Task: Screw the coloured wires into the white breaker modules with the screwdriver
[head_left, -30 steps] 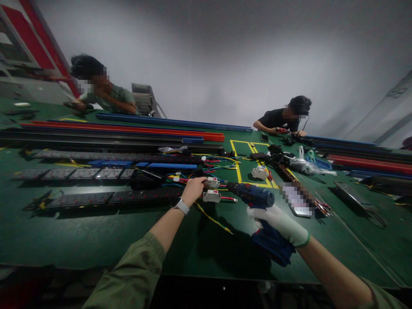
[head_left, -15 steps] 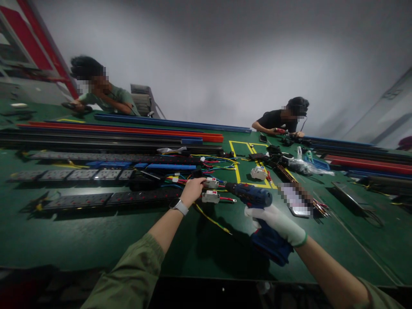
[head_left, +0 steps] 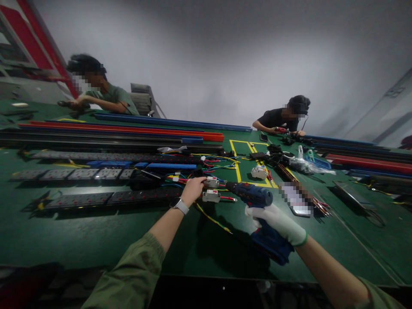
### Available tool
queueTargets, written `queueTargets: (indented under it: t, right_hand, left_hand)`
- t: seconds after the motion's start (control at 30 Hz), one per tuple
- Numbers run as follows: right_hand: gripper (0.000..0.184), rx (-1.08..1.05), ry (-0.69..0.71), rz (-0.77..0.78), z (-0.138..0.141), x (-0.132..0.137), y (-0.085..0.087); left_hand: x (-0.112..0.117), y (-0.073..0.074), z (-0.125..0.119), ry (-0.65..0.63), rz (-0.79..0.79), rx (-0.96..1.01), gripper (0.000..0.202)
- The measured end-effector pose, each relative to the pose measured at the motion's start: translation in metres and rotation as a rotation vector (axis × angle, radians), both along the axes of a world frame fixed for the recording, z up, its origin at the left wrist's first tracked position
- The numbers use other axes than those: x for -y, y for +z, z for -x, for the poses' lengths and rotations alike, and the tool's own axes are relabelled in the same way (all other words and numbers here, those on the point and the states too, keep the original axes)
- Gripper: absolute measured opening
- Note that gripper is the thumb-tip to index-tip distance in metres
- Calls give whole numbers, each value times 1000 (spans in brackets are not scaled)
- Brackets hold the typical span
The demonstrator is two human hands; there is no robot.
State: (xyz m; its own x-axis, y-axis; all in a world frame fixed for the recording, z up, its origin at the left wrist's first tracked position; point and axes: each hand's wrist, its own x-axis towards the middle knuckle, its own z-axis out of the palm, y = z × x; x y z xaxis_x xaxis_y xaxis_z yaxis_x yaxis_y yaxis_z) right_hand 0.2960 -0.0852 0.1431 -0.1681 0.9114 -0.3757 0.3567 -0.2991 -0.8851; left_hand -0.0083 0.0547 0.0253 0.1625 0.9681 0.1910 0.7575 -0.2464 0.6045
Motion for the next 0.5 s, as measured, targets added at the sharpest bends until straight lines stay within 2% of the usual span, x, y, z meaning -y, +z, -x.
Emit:
queueTargets:
  t: [0.13, 0.33, 0.5]
  right_hand:
    - [33, 53, 6, -11, -3, -1, -3]
    - [33, 13, 43, 7, -5, -3, -10]
    - [31, -9, 33, 5, -6, -4, -9]
  left_hand:
    - [0, -1, 0, -2, -1, -3, 41]
    - [-1, -1, 0, -18, -14, -7, 42]
    - [0, 1, -1, 5, 13, -11, 42]
